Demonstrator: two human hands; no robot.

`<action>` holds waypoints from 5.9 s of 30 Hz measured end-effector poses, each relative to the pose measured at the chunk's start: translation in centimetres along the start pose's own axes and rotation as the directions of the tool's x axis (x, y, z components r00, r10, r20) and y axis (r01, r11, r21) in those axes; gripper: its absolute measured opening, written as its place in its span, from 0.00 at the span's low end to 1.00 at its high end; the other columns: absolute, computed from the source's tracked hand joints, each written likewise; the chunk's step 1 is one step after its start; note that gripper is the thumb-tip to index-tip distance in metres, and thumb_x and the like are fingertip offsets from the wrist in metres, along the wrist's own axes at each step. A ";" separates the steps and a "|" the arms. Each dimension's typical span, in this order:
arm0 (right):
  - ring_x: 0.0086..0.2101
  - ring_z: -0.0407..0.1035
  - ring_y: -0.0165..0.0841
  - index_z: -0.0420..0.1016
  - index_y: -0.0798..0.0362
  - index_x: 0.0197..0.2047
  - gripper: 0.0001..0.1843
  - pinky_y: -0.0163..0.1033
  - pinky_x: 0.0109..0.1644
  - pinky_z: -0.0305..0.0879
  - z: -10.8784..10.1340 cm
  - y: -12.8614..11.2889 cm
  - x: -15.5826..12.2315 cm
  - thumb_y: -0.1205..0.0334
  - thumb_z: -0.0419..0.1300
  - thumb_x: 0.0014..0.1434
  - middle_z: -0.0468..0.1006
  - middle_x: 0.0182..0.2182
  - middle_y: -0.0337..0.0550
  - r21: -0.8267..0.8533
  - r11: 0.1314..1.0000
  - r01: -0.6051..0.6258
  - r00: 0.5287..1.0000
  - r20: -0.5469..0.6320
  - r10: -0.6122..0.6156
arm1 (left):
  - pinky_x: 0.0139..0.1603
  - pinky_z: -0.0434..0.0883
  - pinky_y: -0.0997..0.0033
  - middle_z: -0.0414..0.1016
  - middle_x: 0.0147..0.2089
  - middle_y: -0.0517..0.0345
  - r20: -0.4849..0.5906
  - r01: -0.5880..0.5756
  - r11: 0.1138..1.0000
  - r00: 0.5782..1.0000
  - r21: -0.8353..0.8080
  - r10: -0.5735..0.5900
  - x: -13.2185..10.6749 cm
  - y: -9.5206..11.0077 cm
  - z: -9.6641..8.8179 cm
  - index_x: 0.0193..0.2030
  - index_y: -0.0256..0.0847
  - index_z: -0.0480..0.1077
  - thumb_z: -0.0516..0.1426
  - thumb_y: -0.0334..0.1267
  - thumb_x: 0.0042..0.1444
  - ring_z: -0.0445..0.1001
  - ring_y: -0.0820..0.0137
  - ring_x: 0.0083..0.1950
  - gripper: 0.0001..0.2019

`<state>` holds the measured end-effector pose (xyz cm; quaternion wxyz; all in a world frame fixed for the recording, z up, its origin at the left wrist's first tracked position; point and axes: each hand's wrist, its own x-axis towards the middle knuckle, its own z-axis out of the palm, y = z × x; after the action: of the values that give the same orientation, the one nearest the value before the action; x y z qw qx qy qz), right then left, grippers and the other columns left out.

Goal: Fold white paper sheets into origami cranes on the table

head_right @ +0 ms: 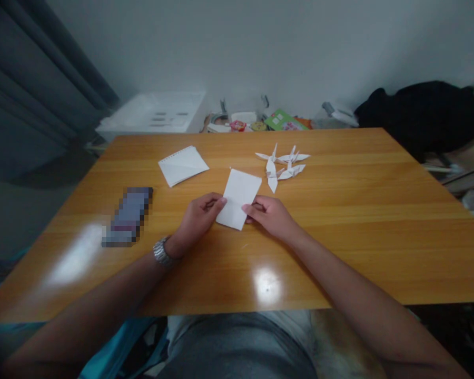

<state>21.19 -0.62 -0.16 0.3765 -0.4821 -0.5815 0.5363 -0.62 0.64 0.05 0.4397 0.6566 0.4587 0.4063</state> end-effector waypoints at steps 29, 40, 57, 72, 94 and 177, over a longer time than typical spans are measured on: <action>0.38 0.77 0.37 0.84 0.50 0.40 0.12 0.40 0.44 0.68 -0.8 -0.9 -0.2 0.51 0.64 0.63 0.86 0.37 0.42 -0.413 0.890 0.192 0.980 0.133 -0.149 | 0.46 0.70 0.70 0.82 0.43 0.57 0.335 -0.334 0.816 0.924 0.471 0.185 -0.8 0.9 -0.5 0.44 0.43 0.78 0.55 0.38 0.68 0.78 0.67 0.44 0.09; 0.36 0.77 0.33 0.83 0.51 0.37 0.11 0.36 0.42 0.66 -0.3 -1.3 -0.5 0.57 0.61 0.66 0.85 0.35 0.39 -0.470 0.845 0.253 0.967 0.114 -0.226 | 0.43 0.69 0.71 0.81 0.42 0.59 0.320 -0.324 0.824 0.929 0.465 0.184 -0.9 0.7 -0.3 0.44 0.42 0.76 0.54 0.42 0.70 0.77 0.69 0.43 0.11; 0.36 0.80 0.38 0.87 0.50 0.39 0.14 0.39 0.39 0.71 -1.7 -0.3 0.0 0.51 0.63 0.63 0.87 0.37 0.43 -0.429 0.887 0.169 0.985 0.089 -0.145 | 0.45 0.70 0.70 0.80 0.44 0.56 0.341 -0.322 0.830 0.924 0.455 0.171 -0.4 0.9 -1.3 0.45 0.41 0.75 0.52 0.43 0.72 0.77 0.67 0.45 0.13; 0.36 0.79 0.40 0.87 0.52 0.40 0.21 0.40 0.39 0.72 -2.6 0.5 0.6 0.44 0.61 0.64 0.87 0.37 0.44 -0.396 0.906 0.152 0.987 0.111 -0.117 | 0.41 0.71 0.71 0.83 0.43 0.57 0.289 -0.218 0.874 0.953 0.434 0.094 0.1 0.7 -2.3 0.43 0.42 0.78 0.54 0.47 0.69 0.79 0.68 0.42 0.14; 0.35 0.75 0.38 0.82 0.54 0.39 0.19 0.39 0.38 0.66 -3.9 1.3 1.6 0.48 0.57 0.67 0.84 0.36 0.46 -0.505 0.847 0.166 0.982 0.001 -0.191 | 0.42 0.73 0.71 0.83 0.43 0.54 0.360 -0.155 0.942 0.932 0.298 0.039 0.9 0.1 -4.1 0.46 0.38 0.79 0.50 0.51 0.71 0.80 0.67 0.42 0.21; 0.35 0.70 0.36 0.75 0.52 0.37 0.12 0.39 0.39 0.62 -2.2 0.9 0.9 0.57 0.57 0.69 0.77 0.32 0.43 -0.657 0.651 0.380 0.921 0.201 -0.334 | 0.58 0.74 0.62 0.75 0.57 0.48 0.378 -0.435 0.752 0.887 0.495 0.264 0.5 -1.3 -1.5 0.52 0.38 0.75 0.56 0.41 0.68 0.77 0.62 0.54 0.12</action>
<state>23.19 0.76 -0.84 0.2517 -0.4456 -0.8321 0.2136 -2.19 1.67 -0.71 0.2006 0.8831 0.3575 0.2281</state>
